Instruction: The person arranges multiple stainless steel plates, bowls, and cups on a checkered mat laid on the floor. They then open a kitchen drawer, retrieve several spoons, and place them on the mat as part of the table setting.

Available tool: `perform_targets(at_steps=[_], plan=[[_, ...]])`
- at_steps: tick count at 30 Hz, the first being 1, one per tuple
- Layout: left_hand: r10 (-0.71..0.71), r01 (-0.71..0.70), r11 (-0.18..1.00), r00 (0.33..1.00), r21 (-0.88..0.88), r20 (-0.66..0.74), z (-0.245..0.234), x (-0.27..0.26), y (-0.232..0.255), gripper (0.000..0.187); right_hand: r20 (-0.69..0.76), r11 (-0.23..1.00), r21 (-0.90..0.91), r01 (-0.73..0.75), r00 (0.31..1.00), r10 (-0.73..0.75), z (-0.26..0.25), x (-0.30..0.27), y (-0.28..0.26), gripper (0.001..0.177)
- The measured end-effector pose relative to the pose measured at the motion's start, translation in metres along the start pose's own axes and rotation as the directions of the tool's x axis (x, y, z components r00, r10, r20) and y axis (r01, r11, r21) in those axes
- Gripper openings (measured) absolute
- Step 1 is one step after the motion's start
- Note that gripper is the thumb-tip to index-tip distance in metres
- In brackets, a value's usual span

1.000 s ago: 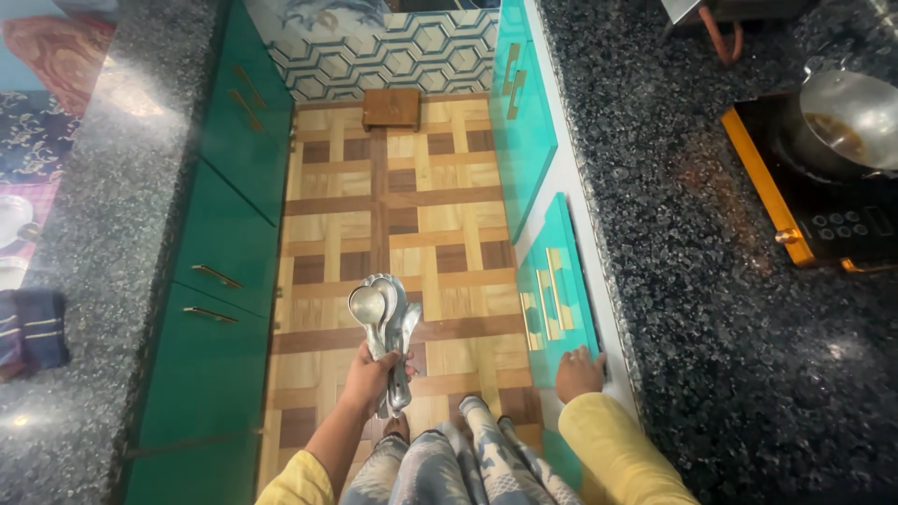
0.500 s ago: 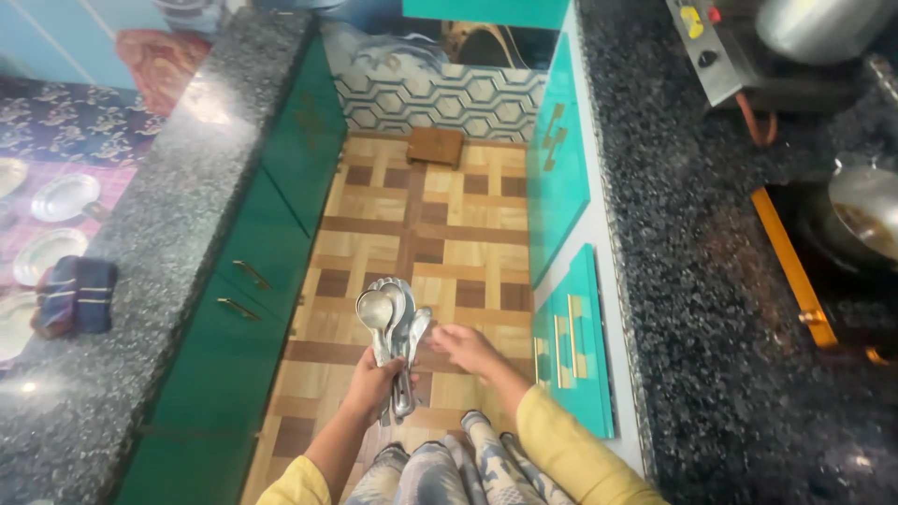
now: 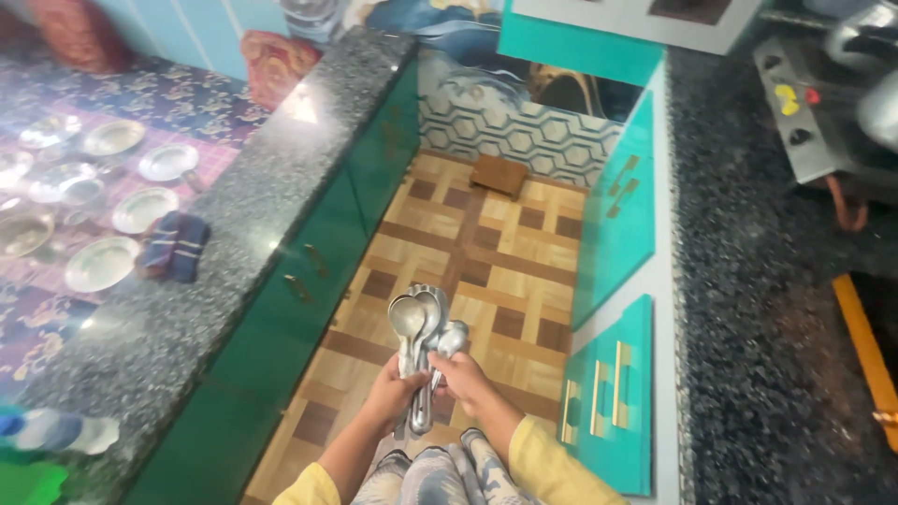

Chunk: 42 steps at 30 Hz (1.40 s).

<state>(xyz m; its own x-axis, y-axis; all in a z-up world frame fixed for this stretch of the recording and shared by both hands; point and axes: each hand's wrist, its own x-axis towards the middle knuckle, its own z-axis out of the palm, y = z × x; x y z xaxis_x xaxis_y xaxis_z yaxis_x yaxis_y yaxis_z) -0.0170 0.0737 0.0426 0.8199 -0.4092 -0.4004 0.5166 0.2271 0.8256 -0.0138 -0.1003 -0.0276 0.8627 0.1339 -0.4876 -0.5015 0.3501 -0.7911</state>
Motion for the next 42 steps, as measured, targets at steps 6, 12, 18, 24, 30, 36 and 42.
perform_targets(at_steps=[6, 12, 18, 24, 30, 36, 42], plan=[[0.061, -0.061, 0.997, 0.998, -0.041, 0.004, -0.045, -0.034, 0.012, 0.044, -0.035, 0.999, 0.032, 0.023, 0.999, -0.022, 0.057, 0.004, 0.028, 0.025], [0.154, -0.155, 0.988, 0.987, -0.022, -0.053, -0.095, -0.085, 0.018, 0.043, -0.059, 0.999, 0.04, 0.011, 0.998, -0.009, 0.12, 0.007, 0.062, 0.028], [0.194, -0.203, 0.978, 0.97, -0.047, -0.143, -0.142, -0.146, 0.031, 0.043, -0.044, 0.999, -0.038, -0.035, 0.998, 0.034, 0.186, 0.002, 0.088, 0.029], [0.244, -0.266, 0.96, 0.948, -0.089, -0.206, -0.186, -0.2, 0.026, 0.045, 0.042, 0.993, -0.081, -0.086, 0.995, 0.09, 0.249, -0.014, 0.115, 0.036], [0.308, -0.364, 0.924, 0.89, -0.116, -0.336, -0.226, -0.234, 0.011, 0.053, 0.256, 0.976, -0.174, -0.134, 0.951, 0.176, 0.303, -0.029, 0.132, 0.029], [0.274, -0.377, 0.908, 0.865, -0.182, -0.421, -0.228, -0.257, 0.024, 0.058, 0.359, 0.969, -0.222, -0.11, 0.915, 0.186, 0.333, -0.032, 0.12, 0.031], [0.297, -0.462, 0.87, 0.769, -0.171, -0.566, -0.222, -0.271, 0.025, 0.056, 0.393, 0.938, -0.311, -0.154, 0.877, 0.274, 0.354, -0.03, 0.112, 0.029]])
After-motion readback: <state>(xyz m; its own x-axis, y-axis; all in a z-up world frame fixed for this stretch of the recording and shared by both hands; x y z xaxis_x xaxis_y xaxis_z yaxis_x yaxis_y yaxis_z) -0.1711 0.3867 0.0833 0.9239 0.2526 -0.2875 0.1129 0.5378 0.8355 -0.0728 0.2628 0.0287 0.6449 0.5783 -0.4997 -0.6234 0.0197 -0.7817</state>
